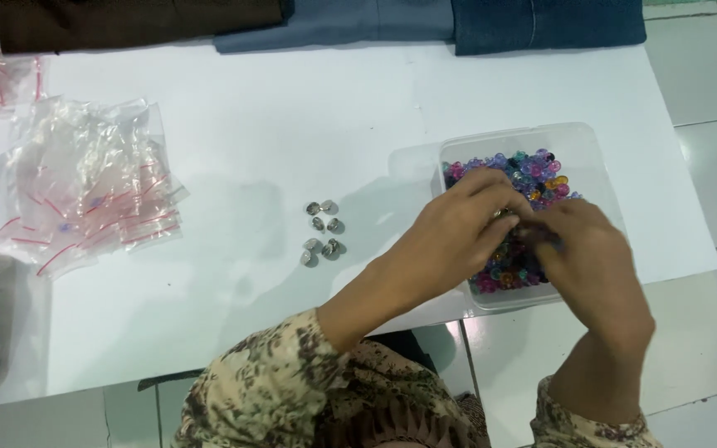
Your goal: Sorting small buttons from a container and placing them into individual plastic bags
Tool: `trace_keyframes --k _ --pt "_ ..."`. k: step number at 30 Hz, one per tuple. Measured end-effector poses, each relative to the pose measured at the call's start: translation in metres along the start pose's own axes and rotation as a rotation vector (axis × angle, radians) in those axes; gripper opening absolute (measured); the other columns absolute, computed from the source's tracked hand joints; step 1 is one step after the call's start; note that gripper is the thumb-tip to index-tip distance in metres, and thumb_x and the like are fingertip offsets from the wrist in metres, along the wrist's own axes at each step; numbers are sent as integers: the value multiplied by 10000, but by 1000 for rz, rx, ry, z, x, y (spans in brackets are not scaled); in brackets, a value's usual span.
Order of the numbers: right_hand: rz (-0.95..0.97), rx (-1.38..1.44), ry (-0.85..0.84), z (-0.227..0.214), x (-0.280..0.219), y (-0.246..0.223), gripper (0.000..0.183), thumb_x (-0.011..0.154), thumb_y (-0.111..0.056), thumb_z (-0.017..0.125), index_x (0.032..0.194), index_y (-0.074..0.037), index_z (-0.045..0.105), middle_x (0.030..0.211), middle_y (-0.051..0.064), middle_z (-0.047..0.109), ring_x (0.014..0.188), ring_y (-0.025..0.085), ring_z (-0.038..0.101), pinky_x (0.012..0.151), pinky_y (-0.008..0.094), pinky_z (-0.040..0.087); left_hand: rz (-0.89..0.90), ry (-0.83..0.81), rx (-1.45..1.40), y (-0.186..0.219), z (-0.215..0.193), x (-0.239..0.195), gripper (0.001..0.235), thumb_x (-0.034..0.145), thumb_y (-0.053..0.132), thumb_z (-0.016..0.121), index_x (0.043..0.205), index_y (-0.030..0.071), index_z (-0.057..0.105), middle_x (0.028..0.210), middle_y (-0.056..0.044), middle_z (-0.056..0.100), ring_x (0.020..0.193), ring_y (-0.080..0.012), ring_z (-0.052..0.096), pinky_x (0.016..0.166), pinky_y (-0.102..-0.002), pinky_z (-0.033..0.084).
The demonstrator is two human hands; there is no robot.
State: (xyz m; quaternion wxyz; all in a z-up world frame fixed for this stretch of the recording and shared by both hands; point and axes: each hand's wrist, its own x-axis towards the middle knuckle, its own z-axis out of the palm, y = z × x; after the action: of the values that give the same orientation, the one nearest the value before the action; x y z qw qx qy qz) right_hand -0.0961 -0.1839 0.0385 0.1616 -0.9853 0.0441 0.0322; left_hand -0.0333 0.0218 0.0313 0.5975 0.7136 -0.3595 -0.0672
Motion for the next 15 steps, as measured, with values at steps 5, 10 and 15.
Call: trace_keyframes --k 5,10,15 --pt "13 -94 -32 7 5 2 206 937 -176 628 1108 -128 735 1088 43 695 1120 270 606 755 460 527 -19 45 25 -35 16 15 146 983 35 551 1077 69 656 1092 -95 631 1059 -253 642 906 -389 550" --pt "-23 -99 -35 3 6 -6 216 910 -171 632 1096 -179 742 1095 27 690 1111 250 618 765 455 527 80 98 18 -42 15 12 131 977 -7 548 1056 62 627 1034 -77 673 1077 -263 617 890 -397 541" --pt "-73 65 84 3 2 -5 129 938 -137 694 1054 -142 749 1067 3 730 1014 200 654 814 360 503 -53 59 10 -42 15 14 168 992 46 522 1066 55 673 1039 -80 693 1110 -248 633 930 -382 551"
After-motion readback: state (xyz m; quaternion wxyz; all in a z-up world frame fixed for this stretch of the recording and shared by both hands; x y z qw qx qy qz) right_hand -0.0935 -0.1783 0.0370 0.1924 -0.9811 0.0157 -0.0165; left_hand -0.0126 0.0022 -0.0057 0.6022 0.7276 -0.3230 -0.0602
